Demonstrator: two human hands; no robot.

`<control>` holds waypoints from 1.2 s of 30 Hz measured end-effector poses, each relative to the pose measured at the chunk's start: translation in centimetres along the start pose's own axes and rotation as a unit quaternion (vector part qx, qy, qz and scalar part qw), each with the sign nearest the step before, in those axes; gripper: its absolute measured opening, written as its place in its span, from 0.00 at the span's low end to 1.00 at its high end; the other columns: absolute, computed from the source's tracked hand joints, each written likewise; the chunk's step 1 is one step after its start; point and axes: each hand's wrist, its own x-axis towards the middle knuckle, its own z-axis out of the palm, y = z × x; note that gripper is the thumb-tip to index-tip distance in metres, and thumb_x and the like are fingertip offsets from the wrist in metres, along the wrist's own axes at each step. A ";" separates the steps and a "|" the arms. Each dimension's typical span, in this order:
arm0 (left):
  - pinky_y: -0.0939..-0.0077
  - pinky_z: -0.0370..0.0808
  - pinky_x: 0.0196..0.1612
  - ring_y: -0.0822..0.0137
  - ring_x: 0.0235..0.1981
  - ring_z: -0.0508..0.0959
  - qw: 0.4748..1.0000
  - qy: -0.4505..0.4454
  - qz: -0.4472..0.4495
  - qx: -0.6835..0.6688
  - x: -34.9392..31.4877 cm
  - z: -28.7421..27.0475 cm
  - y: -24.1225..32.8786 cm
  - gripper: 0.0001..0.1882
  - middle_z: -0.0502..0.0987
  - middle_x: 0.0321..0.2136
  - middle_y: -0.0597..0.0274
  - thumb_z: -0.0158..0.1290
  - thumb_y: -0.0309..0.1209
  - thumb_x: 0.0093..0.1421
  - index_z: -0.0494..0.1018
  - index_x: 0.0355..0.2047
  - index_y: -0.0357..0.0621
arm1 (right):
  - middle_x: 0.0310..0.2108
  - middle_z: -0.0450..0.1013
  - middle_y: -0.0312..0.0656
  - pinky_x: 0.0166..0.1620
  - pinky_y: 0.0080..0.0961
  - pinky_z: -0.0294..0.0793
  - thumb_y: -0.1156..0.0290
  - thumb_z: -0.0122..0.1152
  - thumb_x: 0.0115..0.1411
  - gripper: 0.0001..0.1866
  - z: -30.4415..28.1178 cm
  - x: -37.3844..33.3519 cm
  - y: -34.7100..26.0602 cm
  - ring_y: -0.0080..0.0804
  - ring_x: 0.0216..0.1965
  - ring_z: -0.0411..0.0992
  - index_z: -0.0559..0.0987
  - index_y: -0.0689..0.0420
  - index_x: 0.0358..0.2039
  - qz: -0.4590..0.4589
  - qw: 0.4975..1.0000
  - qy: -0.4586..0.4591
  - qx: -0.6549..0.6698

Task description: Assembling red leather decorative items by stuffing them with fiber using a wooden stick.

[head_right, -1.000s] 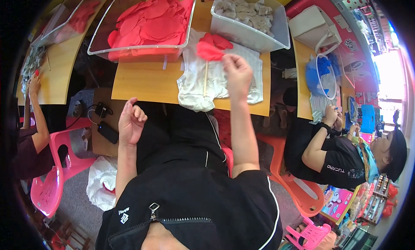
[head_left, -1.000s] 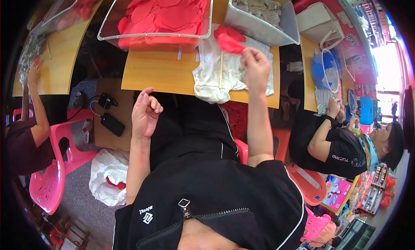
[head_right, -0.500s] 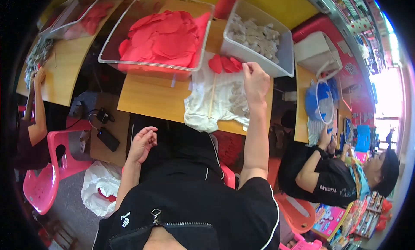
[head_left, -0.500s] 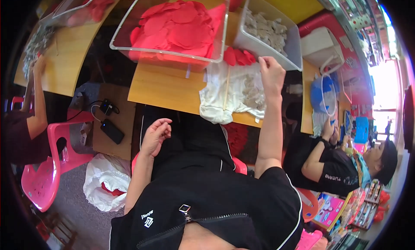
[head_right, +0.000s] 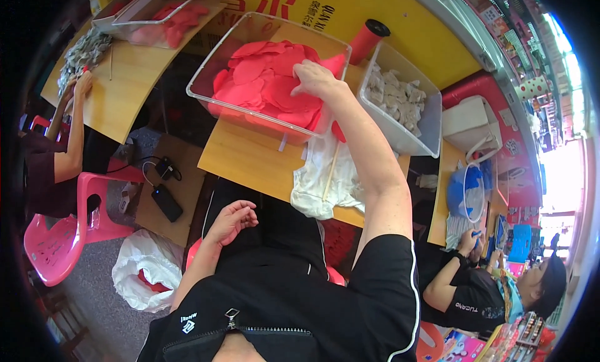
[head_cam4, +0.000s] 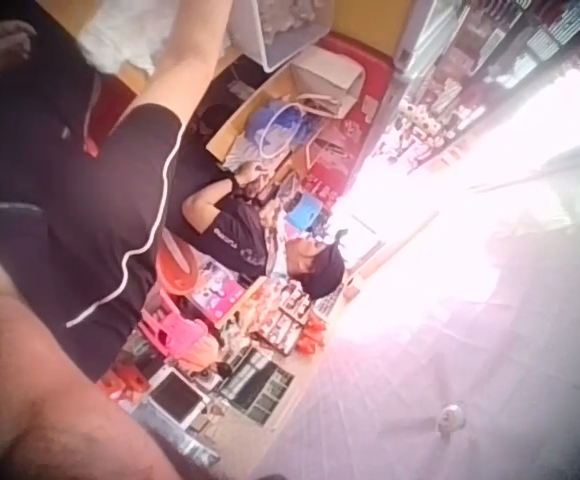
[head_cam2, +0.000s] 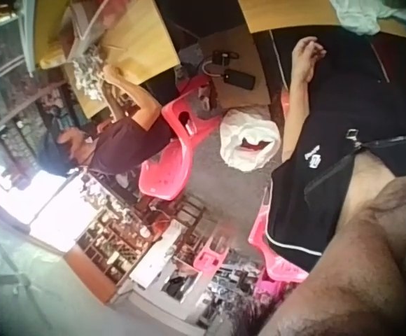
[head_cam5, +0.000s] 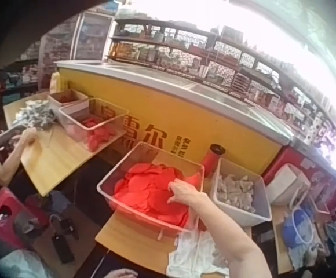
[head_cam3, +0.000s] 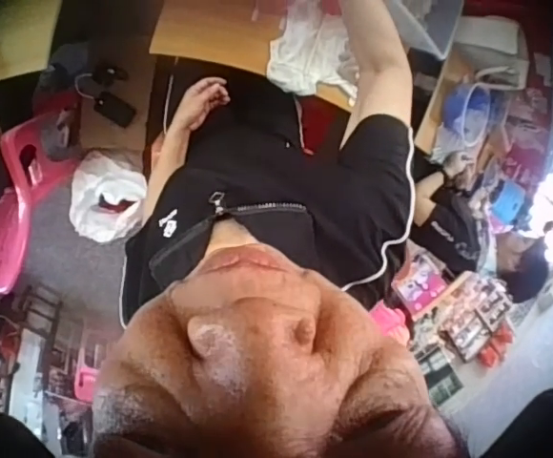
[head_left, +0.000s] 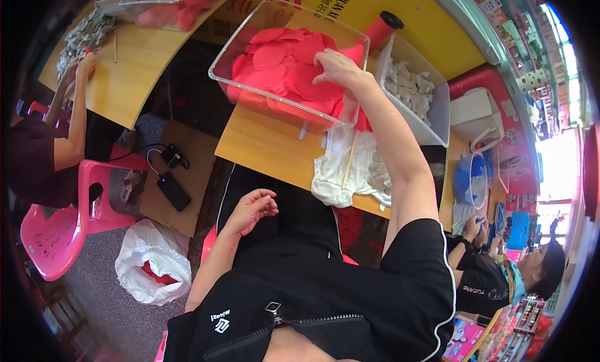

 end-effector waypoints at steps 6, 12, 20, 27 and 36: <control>0.75 0.76 0.40 0.70 0.32 0.78 1.000 0.010 0.008 -0.011 0.0 -0.3 -0.1 0.09 0.76 0.29 0.61 0.45 0.29 0.65 0.70 0.42 0.40 | 0.35 0.72 0.47 0.46 0.35 0.69 0.64 0.67 0.48 0.16 -0.1 1.1 1.0 0.45 0.44 0.69 0.78 0.57 0.35 -0.049 0.995 -0.078 0.024; 0.76 0.76 0.40 0.70 0.32 0.78 0.999 0.017 0.003 0.031 -0.3 0.0 0.3 0.09 0.76 0.29 0.62 0.46 0.30 0.65 0.71 0.41 0.40 | 0.40 0.73 0.47 0.47 0.34 0.70 0.67 0.62 0.51 0.12 -1.6 -0.3 1.6 0.45 0.45 0.70 0.80 0.59 0.35 -0.031 0.998 -0.047 0.027; 0.80 0.74 0.41 0.73 0.33 0.77 0.964 0.013 0.174 0.202 -2.8 5.8 6.3 0.11 0.78 0.31 0.60 0.47 0.28 0.64 0.74 0.41 0.33 | 0.35 0.74 0.46 0.42 0.36 0.72 0.68 0.58 0.55 0.11 -8.8 -7.5 -6.6 0.46 0.37 0.73 0.79 0.62 0.35 0.025 0.983 0.164 0.079; 0.78 0.69 0.51 0.69 0.47 0.74 0.927 0.042 0.343 0.144 -0.5 12.0 8.4 0.18 0.75 0.44 0.55 0.50 0.28 0.63 0.67 0.52 0.33 | 0.26 0.74 0.44 0.27 0.26 0.72 0.76 0.63 0.51 0.05 -5.8 -13.5 -15.9 0.37 0.24 0.73 0.79 0.61 0.30 0.016 0.914 0.339 0.225; 0.76 0.69 0.50 0.71 0.46 0.74 0.939 0.040 0.342 0.020 2.0 11.4 10.3 0.23 0.73 0.46 0.60 0.50 0.33 0.63 0.60 0.56 0.40 | 0.18 0.70 0.35 0.24 0.16 0.63 0.74 0.65 0.54 0.07 -4.3 -14.2 -14.8 0.12 0.21 0.63 0.79 0.66 0.30 0.104 0.840 0.227 0.482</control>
